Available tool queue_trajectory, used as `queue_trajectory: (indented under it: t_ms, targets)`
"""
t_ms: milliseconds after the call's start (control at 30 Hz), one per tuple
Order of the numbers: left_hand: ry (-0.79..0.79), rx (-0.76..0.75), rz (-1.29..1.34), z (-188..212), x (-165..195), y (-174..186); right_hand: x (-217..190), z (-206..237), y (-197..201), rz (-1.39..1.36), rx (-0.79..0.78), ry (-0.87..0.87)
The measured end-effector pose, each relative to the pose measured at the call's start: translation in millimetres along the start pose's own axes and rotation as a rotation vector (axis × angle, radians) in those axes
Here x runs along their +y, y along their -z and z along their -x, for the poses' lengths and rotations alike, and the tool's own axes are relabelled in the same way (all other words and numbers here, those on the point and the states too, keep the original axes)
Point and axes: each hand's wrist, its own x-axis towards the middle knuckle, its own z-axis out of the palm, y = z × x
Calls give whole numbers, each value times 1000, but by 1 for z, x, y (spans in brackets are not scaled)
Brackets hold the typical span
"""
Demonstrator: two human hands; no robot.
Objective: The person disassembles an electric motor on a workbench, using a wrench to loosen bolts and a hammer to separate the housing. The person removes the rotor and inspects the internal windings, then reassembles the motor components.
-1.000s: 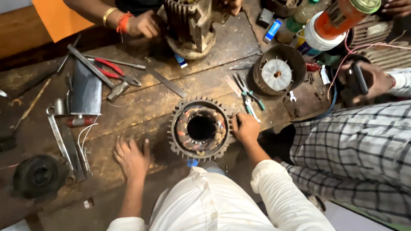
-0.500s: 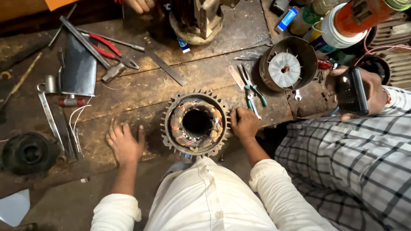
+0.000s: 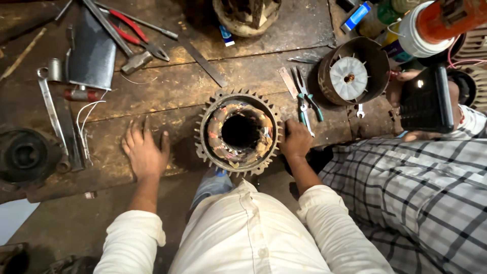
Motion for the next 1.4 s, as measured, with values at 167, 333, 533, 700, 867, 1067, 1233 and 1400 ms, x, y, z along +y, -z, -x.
queue_trajectory:
  t_ms: [167,333,533,700,867,1067,1233,1400]
  targets:
    - [7,-10,5,2,-2,-4,2,3,-3,-25,27,16]
    - [8,-26,-7,1,-5,-8,3,3,-3,-14,-19,-26]
    - [6,-33,-3,3,-7,-7,-1,3,1,18,-40,-12]
    - [33,-37,42,3,-7,-5,-1,1,1,63,-101,-73]
    - [27,-32,7,3,-5,-4,0,1,1,-6,-51,-15]
    - [6,-14,5,3,-4,-2,-3,1,6,-4,-29,9]
    - [-6,-5,-16,0,-3,0,-5,-1,7,24,-19,-15]
    - [27,-17,3,0,-1,0,-4,-1,4,-23,54,28]
